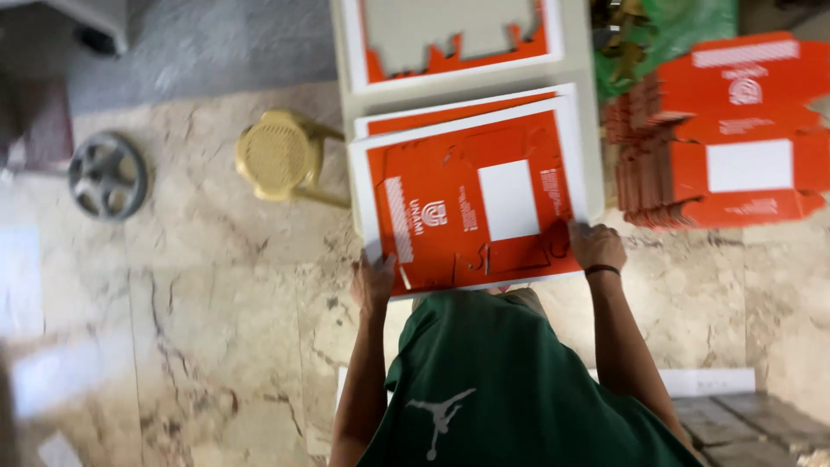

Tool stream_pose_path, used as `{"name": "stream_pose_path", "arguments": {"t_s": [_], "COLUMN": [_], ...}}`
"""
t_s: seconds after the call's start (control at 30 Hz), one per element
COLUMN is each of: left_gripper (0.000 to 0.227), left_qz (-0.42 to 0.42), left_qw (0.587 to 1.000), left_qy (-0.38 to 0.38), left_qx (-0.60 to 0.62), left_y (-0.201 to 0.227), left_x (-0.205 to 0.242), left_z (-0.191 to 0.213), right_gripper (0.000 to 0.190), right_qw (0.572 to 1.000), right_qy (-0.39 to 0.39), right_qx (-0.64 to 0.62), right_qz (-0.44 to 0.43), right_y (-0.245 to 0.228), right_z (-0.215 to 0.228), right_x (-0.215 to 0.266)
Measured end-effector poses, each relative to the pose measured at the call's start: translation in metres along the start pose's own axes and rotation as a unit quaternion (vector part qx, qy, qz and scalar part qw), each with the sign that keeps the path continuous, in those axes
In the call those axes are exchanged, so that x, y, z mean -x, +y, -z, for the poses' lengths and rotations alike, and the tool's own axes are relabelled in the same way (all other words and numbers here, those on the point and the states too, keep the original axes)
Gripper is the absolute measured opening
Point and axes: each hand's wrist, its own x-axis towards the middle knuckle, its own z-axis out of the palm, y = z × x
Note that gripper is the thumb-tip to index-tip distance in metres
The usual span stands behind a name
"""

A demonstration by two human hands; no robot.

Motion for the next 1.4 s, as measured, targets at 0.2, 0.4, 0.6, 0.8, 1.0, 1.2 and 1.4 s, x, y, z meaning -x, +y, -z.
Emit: {"name": "stream_pose_path", "arguments": {"t_s": [0.2, 0.4, 0.6, 0.8, 1.0, 1.2, 1.4], "left_gripper": [0.096, 0.091, 0.075, 0.081, 0.092, 0.091, 0.097], "left_qz": [-0.04, -0.085, -0.161, -0.155, -0.142, -0.154, -0.133], "left_qw": [0.999, 0.996, 0.98, 0.985, 0.985, 0.973, 0.967], "left_qy": [0.01, -0.006, 0.074, 0.008, -0.048, -0.052, -0.14], "left_qx": [0.021, 0.001, 0.087, 0.074, 0.085, 0.165, 0.165], "left_y": [0.026, 0.03, 0.022, 0.024, 0.008, 0.028, 0.025], "left_x": [-0.01, -0.041, -0.028, -0.039, -0.063, -0.029, -0.028], "left_z": [0.008, 0.0, 0.023, 0.022, 0.008, 0.041, 0.059], "right_gripper": [0.08, 0.084, 0.08, 0.065, 0.06, 0.059, 0.089], "right_qw": [0.999, 0.999, 0.998, 0.995, 0.998, 1.0, 0.998], "right_qy": [0.026, 0.024, 0.012, 0.061, 0.058, 0.014, -0.026], "right_qx": [0.028, 0.037, 0.014, -0.02, -0.009, 0.015, -0.013], "right_qz": [0.021, -0.009, -0.064, -0.079, -0.01, 0.011, -0.051], "right_y": [0.008, 0.007, -0.01, -0.014, -0.015, -0.015, -0.011], "right_z": [0.005, -0.004, 0.003, -0.006, -0.01, -0.003, -0.007], "right_x": [-0.01, -0.015, 0.008, 0.007, -0.007, 0.001, 0.028]}}
